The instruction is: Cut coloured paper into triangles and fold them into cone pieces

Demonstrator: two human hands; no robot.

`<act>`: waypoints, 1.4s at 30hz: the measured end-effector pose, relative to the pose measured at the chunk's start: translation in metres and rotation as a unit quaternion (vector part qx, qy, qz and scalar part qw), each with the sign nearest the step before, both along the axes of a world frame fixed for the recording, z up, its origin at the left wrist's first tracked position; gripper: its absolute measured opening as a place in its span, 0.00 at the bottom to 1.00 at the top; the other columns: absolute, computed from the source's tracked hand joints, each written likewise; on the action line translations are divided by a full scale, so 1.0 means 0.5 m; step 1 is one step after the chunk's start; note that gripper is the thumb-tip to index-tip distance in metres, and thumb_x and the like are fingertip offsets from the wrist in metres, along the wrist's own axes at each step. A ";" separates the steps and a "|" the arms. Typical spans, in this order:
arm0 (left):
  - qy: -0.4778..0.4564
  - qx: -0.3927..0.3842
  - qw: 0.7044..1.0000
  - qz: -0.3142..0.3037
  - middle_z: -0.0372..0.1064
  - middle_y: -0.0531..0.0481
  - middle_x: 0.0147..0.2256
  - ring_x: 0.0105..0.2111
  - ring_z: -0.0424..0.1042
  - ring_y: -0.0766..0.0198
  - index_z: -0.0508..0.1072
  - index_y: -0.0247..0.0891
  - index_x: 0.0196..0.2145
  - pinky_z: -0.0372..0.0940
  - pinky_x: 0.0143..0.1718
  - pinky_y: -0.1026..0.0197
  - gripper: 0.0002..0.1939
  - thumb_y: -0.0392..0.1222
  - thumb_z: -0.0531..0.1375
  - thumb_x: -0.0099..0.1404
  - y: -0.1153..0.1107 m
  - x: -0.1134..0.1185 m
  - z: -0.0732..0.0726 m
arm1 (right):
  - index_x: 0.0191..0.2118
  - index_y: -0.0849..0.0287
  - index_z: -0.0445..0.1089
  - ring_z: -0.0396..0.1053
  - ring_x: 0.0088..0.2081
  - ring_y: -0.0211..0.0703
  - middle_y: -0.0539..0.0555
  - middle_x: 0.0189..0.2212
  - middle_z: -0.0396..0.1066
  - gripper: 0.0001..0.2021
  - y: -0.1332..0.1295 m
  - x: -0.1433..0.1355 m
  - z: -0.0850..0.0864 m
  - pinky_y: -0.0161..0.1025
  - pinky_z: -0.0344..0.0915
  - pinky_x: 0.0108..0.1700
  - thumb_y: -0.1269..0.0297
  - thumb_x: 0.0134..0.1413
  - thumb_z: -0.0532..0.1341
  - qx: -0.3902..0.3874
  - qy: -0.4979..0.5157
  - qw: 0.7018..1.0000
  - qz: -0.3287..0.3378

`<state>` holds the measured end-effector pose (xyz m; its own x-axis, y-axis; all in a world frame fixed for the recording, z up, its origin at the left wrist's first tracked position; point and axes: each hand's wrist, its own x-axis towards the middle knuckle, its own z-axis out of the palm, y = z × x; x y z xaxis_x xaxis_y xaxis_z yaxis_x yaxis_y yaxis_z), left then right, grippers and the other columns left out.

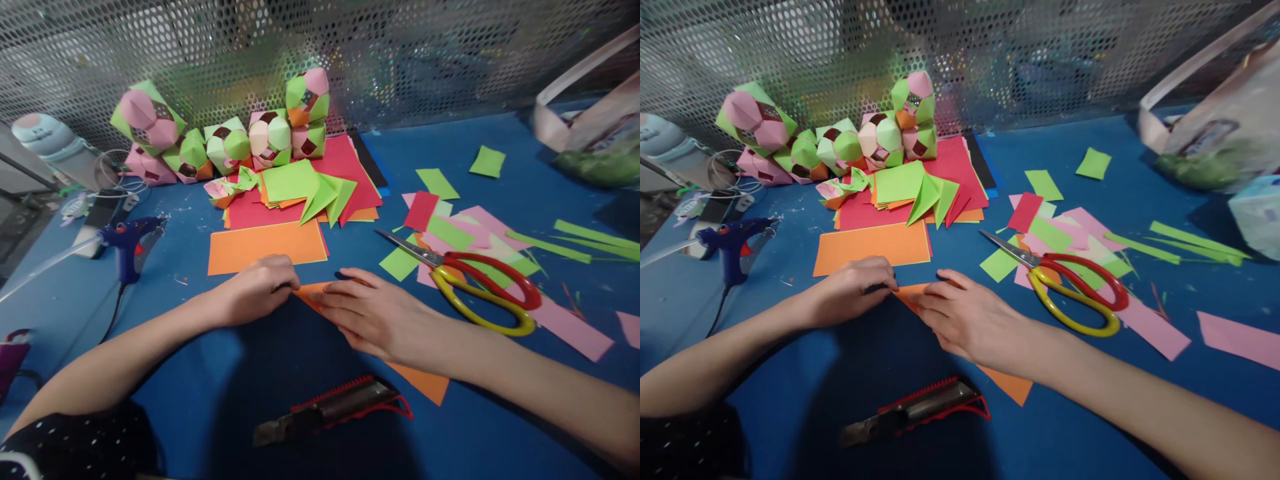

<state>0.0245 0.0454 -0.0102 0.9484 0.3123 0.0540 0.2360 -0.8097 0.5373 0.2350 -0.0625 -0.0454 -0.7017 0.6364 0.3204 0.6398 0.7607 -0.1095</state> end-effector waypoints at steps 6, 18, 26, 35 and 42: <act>-0.054 0.077 0.994 -0.051 0.68 0.43 0.36 0.38 0.65 0.64 0.68 0.30 0.39 0.65 0.42 0.61 0.13 0.28 0.46 0.67 -0.045 0.010 -0.027 | 0.47 0.62 0.70 0.65 0.49 0.47 0.55 0.45 0.74 0.13 0.000 -0.002 0.009 0.50 0.54 0.56 0.68 0.59 0.54 -0.009 -0.015 1.000 0.003; -0.023 0.236 0.970 -0.062 0.68 0.39 0.43 0.45 0.66 0.61 0.66 0.28 0.46 0.64 0.46 0.59 0.15 0.29 0.42 0.69 -0.060 0.003 -0.029 | 0.48 0.60 0.69 0.65 0.51 0.48 0.55 0.45 0.74 0.13 0.000 0.001 0.005 0.51 0.51 0.58 0.67 0.60 0.54 -0.046 -0.010 0.999 -0.003; 0.072 0.425 0.901 -0.047 0.67 0.44 0.28 0.28 0.67 0.60 0.68 0.30 0.33 0.62 0.28 0.58 0.11 0.26 0.47 0.64 -0.101 -0.002 -0.026 | 0.47 0.63 0.70 0.67 0.48 0.49 0.57 0.43 0.75 0.14 -0.003 -0.001 0.006 0.54 0.50 0.58 0.68 0.61 0.52 -0.062 0.023 0.998 0.003; 0.096 0.438 0.894 -0.007 0.62 0.47 0.26 0.26 0.62 0.60 0.67 0.31 0.35 0.56 0.27 0.57 0.07 0.31 0.49 0.64 -0.108 0.001 -0.019 | 0.44 0.64 0.70 0.69 0.42 0.46 0.59 0.41 0.73 0.12 -0.008 -0.007 0.014 0.54 0.56 0.57 0.69 0.57 0.53 -0.066 0.064 0.995 -0.038; 0.071 0.401 0.913 0.018 0.64 0.46 0.28 0.29 0.64 0.58 0.68 0.30 0.38 0.58 0.28 0.56 0.18 0.47 0.46 0.70 -0.105 0.005 -0.032 | 0.50 0.72 0.68 0.66 0.39 0.54 0.67 0.49 0.69 0.25 -0.022 -0.021 -0.006 0.52 0.64 0.43 0.52 0.60 0.54 -0.006 -0.009 0.994 -0.111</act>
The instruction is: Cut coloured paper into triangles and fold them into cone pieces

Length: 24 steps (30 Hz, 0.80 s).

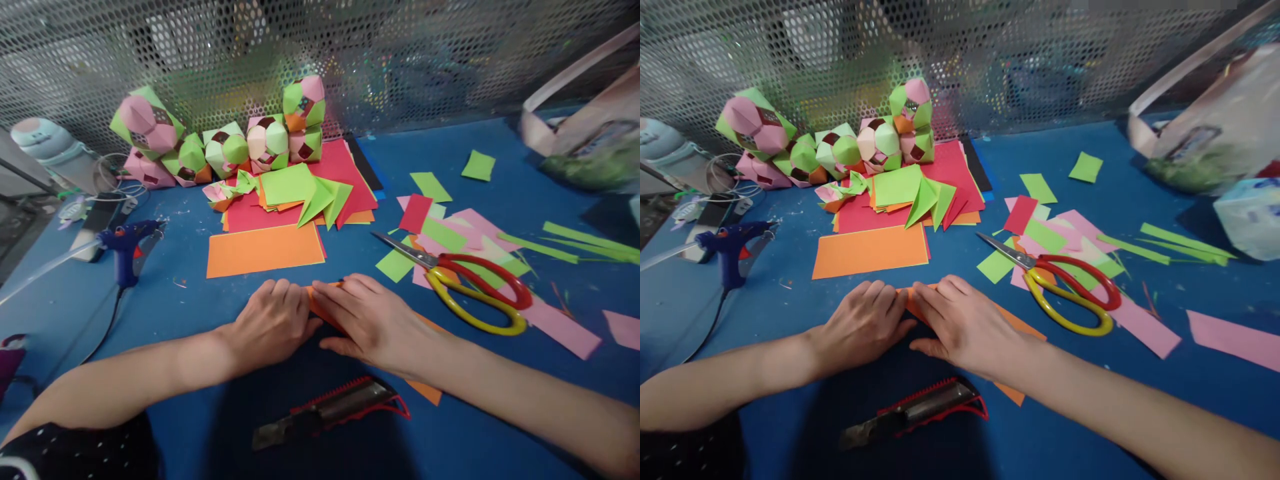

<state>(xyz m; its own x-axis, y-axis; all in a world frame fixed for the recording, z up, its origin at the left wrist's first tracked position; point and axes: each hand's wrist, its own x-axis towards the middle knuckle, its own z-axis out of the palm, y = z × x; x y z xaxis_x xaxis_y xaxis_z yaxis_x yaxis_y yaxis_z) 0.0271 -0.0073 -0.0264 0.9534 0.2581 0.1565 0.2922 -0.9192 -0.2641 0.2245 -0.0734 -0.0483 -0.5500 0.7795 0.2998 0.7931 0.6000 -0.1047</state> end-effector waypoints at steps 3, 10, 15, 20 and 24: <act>-0.005 0.001 1.000 0.003 0.64 0.45 0.28 0.29 0.64 0.57 0.68 0.29 0.36 0.58 0.28 0.56 0.19 0.48 0.47 0.69 0.000 0.001 0.001 | 0.48 0.75 0.70 0.67 0.40 0.57 0.68 0.45 0.72 0.27 -0.021 0.016 0.010 0.53 0.61 0.45 0.51 0.60 0.54 0.031 -0.072 0.996 -0.050; -0.030 -0.015 0.999 0.020 0.63 0.46 0.25 0.26 0.64 0.59 0.67 0.33 0.28 0.56 0.25 0.58 0.19 0.51 0.49 0.68 0.018 0.017 -0.005 | 0.43 0.69 0.72 0.69 0.37 0.54 0.64 0.40 0.74 0.18 -0.042 0.070 0.019 0.51 0.61 0.43 0.58 0.62 0.53 0.041 -0.074 0.992 -0.096; -0.010 -0.070 0.997 0.045 0.64 0.46 0.29 0.30 0.65 0.58 0.67 0.34 0.32 0.59 0.30 0.56 0.20 0.55 0.50 0.67 0.032 0.030 -0.005 | 0.49 0.68 0.68 0.66 0.43 0.56 0.64 0.44 0.70 0.17 -0.013 0.083 0.008 0.50 0.63 0.42 0.61 0.61 0.54 0.009 0.001 0.988 -0.154; -0.033 -0.148 0.988 0.018 0.65 0.44 0.37 0.36 0.64 0.57 0.66 0.33 0.43 0.62 0.38 0.54 0.18 0.51 0.51 0.67 0.032 0.031 -0.008 | 0.38 0.62 0.71 0.66 0.38 0.49 0.60 0.38 0.70 0.11 0.019 0.077 0.005 0.46 0.63 0.41 0.70 0.62 0.51 -0.026 0.045 0.992 -0.113; -0.045 -0.204 0.978 0.012 0.65 0.42 0.41 0.41 0.64 0.56 0.65 0.33 0.48 0.62 0.44 0.53 0.20 0.51 0.54 0.65 0.028 0.028 -0.012 | 0.33 0.62 0.69 0.65 0.34 0.47 0.59 0.33 0.69 0.12 0.033 0.071 0.000 0.44 0.62 0.36 0.73 0.61 0.49 -0.003 0.029 0.996 -0.080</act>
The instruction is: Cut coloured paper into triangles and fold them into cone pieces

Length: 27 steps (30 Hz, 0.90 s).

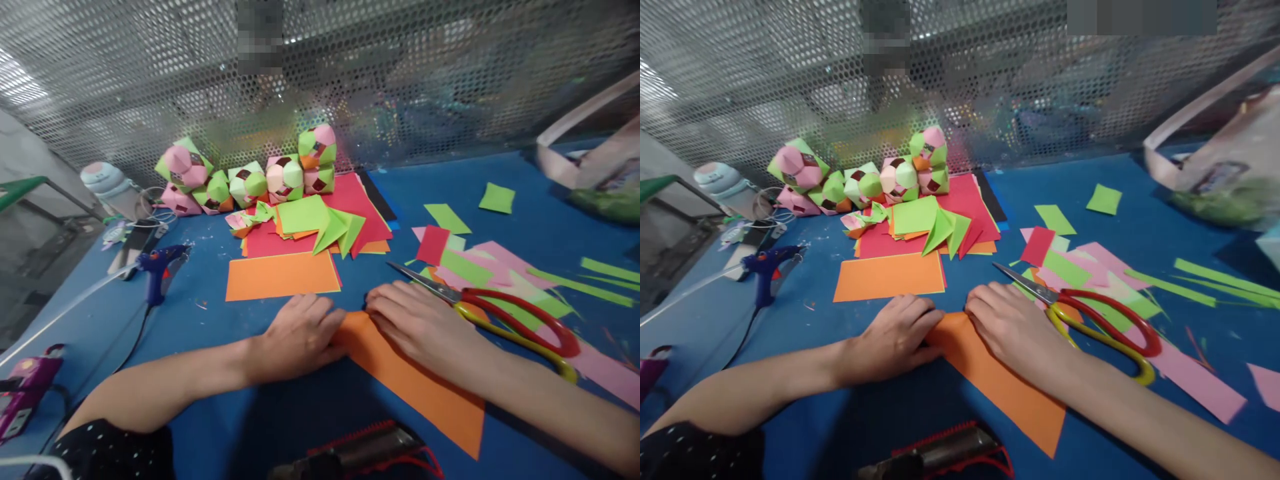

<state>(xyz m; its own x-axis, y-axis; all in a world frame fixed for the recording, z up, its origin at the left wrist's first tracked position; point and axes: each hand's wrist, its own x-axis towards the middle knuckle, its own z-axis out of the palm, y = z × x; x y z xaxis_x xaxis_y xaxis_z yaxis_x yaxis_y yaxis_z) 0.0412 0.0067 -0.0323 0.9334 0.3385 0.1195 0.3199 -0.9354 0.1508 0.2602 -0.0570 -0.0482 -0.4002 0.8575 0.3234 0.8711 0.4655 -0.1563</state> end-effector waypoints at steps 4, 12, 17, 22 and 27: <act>-0.025 -0.028 0.999 0.010 0.66 0.40 0.44 0.43 0.65 0.54 0.61 0.32 0.53 0.63 0.45 0.52 0.27 0.51 0.58 0.62 0.000 -0.004 -0.003 | 0.36 0.62 0.68 0.67 0.34 0.50 0.61 0.36 0.71 0.14 0.000 -0.003 0.000 0.46 0.63 0.36 0.76 0.60 0.46 0.065 -0.040 0.996 0.039; -0.042 -0.108 0.993 0.032 0.69 0.37 0.44 0.44 0.68 0.51 0.58 0.33 0.56 0.64 0.45 0.48 0.31 0.49 0.61 0.59 -0.001 -0.005 -0.009 | 0.45 0.56 0.63 0.73 0.38 0.45 0.56 0.41 0.72 0.09 -0.002 -0.016 0.025 0.40 0.70 0.37 0.65 0.60 0.52 -0.029 0.156 0.987 -0.041; -0.106 -0.244 0.962 0.055 0.69 0.40 0.48 0.45 0.69 0.57 0.62 0.35 0.53 0.64 0.46 0.55 0.22 0.46 0.57 0.64 -0.001 -0.001 0.012 | 0.44 0.54 0.64 0.73 0.35 0.41 0.51 0.33 0.74 0.09 0.010 -0.031 0.049 0.38 0.70 0.36 0.69 0.60 0.52 -0.056 0.209 0.976 -0.025; -0.143 -0.418 0.880 0.173 0.65 0.55 0.26 0.25 0.64 0.69 0.67 0.36 0.34 0.59 0.27 0.67 0.07 0.42 0.53 0.65 0.012 0.005 0.023 | 0.49 0.57 0.64 0.70 0.44 0.45 0.56 0.41 0.73 0.11 0.026 -0.025 0.092 0.43 0.68 0.45 0.70 0.61 0.53 0.049 0.177 0.983 -0.011; -0.256 -0.553 0.749 0.261 0.52 0.62 0.20 0.19 0.56 0.73 0.61 0.38 0.36 0.54 0.22 0.69 0.11 0.48 0.57 0.62 0.034 0.003 0.012 | 0.45 0.64 0.67 0.70 0.40 0.55 0.64 0.39 0.73 0.11 -0.021 0.072 0.080 0.52 0.68 0.42 0.68 0.62 0.51 0.137 -0.035 0.986 -0.095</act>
